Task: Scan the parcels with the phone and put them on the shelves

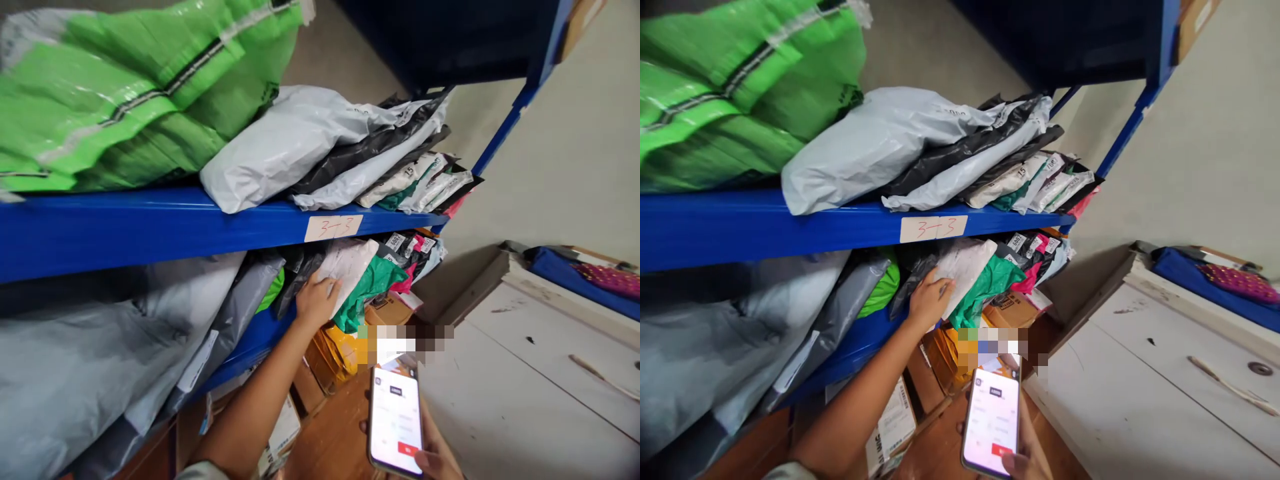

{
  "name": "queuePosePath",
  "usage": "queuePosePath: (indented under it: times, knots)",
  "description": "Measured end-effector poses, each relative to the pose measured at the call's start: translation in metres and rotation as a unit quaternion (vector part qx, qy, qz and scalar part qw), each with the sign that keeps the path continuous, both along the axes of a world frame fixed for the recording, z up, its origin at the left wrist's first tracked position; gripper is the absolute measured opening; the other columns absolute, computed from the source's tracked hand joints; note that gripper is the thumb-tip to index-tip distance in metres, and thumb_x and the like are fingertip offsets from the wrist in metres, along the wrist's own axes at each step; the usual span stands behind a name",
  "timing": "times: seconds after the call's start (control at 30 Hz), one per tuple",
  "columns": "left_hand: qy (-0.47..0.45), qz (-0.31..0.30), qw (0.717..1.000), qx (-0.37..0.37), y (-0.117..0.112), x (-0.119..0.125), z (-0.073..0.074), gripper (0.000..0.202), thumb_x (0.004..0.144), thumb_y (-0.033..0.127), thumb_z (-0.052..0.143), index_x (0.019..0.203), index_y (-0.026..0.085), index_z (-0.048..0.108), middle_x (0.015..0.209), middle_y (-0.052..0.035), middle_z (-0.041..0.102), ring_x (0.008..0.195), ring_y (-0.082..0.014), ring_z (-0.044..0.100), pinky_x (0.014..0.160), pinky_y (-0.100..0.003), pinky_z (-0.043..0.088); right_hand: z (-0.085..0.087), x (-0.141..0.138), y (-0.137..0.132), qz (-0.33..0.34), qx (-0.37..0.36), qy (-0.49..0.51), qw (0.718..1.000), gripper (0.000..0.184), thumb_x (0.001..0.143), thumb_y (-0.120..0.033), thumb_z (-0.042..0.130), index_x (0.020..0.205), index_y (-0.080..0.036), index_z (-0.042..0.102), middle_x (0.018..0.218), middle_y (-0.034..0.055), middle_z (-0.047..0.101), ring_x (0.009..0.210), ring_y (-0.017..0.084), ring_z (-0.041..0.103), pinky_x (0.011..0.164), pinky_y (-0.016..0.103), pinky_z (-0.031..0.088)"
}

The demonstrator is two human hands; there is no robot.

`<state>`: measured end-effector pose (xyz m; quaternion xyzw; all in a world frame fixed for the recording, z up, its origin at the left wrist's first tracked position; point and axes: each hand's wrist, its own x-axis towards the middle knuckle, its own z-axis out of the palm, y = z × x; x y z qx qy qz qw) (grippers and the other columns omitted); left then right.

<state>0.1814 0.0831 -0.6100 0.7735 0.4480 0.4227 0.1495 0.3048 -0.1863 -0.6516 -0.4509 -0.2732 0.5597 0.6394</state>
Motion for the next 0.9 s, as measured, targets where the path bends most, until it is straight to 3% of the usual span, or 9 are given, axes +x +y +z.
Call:
queuePosePath:
  times: [0.07,0.13,0.2,0.27,0.37,0.5,0.6,0.7,0.9]
  knots:
    - [-0.006,0.039,0.999,-0.032,0.000,-0.010,-0.007,0.038,0.092,0.045,0.048,0.118,0.021,0.061,0.129,-0.0142,0.058,0.114,-0.0274,0.060,0.097,-0.038,0.048,-0.002,-0.007,0.005,0.009,0.025,-0.003,1.000,0.119,0.065,-0.035,0.077,0.156,-0.032,-0.001,0.130,0.0139,0.067,0.097,0.037,0.072,0.049,0.033,0.057]
    - [-0.016,0.089,0.994,-0.061,0.000,-0.018,-0.015,0.069,0.082,0.047,0.062,0.137,0.010,0.043,0.129,-0.0217,0.057,0.120,-0.0312,0.057,0.099,-0.038,0.046,-0.001,-0.012,0.013,0.021,0.039,-0.010,0.999,0.112,0.069,-0.031,0.073,0.156,-0.034,0.002,0.128,0.0124,0.068,0.096,0.037,0.072,0.048,0.034,0.058]
    - [-0.026,0.122,0.989,-0.078,0.000,-0.020,-0.024,0.098,0.072,0.049,0.072,0.144,0.000,0.026,0.133,-0.0290,0.052,0.126,-0.0355,0.052,0.103,-0.040,0.044,0.005,-0.014,0.024,0.034,0.047,-0.022,0.998,0.107,0.071,-0.030,0.072,0.156,-0.035,0.005,0.124,0.0118,0.070,0.095,0.037,0.073,0.045,0.033,0.058]
    - [-0.039,0.134,0.988,-0.068,0.000,-0.018,-0.033,0.106,0.069,0.048,0.075,0.145,-0.002,0.021,0.137,-0.0330,0.047,0.131,-0.0372,0.048,0.107,-0.041,0.041,0.015,-0.013,0.039,0.054,0.041,-0.051,0.996,0.101,0.076,-0.033,0.071,0.155,-0.034,0.009,0.117,0.0127,0.073,0.089,0.036,0.074,0.042,0.031,0.057]
    - [-0.070,0.155,0.985,-0.011,0.000,-0.011,-0.046,0.107,0.068,0.043,0.076,0.146,-0.003,0.018,0.144,-0.0354,0.038,0.139,-0.0383,0.038,0.112,-0.044,0.036,0.038,-0.008,0.068,0.103,0.005,-0.103,0.989,0.093,0.082,-0.042,0.068,0.155,-0.032,0.012,0.106,0.0134,0.076,0.080,0.034,0.076,0.037,0.028,0.056]
    - [-0.108,0.150,0.982,0.042,0.000,-0.007,-0.060,0.094,0.076,0.033,0.069,0.146,-0.004,0.018,0.146,-0.0346,0.036,0.142,-0.0377,0.032,0.115,-0.045,0.033,0.073,-0.002,0.111,0.179,-0.051,-0.170,0.968,0.087,0.085,-0.050,0.063,0.154,-0.032,0.014,0.109,0.0137,0.076,0.074,0.031,0.077,0.034,0.025,0.055]
    - [-0.137,0.121,0.982,0.044,-0.001,-0.008,-0.064,0.089,0.078,0.034,0.065,0.145,-0.006,0.021,0.145,-0.0353,0.037,0.142,-0.0384,0.033,0.115,-0.046,0.033,0.097,-0.002,0.138,0.209,-0.079,-0.222,0.949,0.081,0.089,-0.048,0.059,0.154,-0.032,0.014,0.105,0.0123,0.076,0.070,0.029,0.077,0.032,0.024,0.055]
    - [-0.164,0.100,0.980,0.058,0.001,-0.008,-0.066,0.088,0.077,0.034,0.065,0.144,-0.004,0.022,0.144,-0.0342,0.039,0.140,-0.0387,0.035,0.114,-0.049,0.034,0.117,-0.007,0.156,0.223,-0.099,-0.264,0.933,0.078,0.089,-0.046,0.060,0.153,-0.028,0.020,0.083,0.0070,0.076,0.063,0.026,0.075,0.031,0.023,0.055]
    - [-0.210,0.070,0.975,0.003,0.006,-0.008,-0.062,0.078,0.074,0.041,0.065,0.136,0.002,0.037,0.131,-0.0269,0.054,0.127,-0.0360,0.051,0.107,-0.047,0.043,0.143,-0.022,0.168,0.260,-0.096,-0.283,0.918,0.066,0.085,-0.043,0.068,0.143,-0.031,0.040,0.069,-0.0023,0.066,0.052,0.016,0.068,0.032,0.021,0.055]
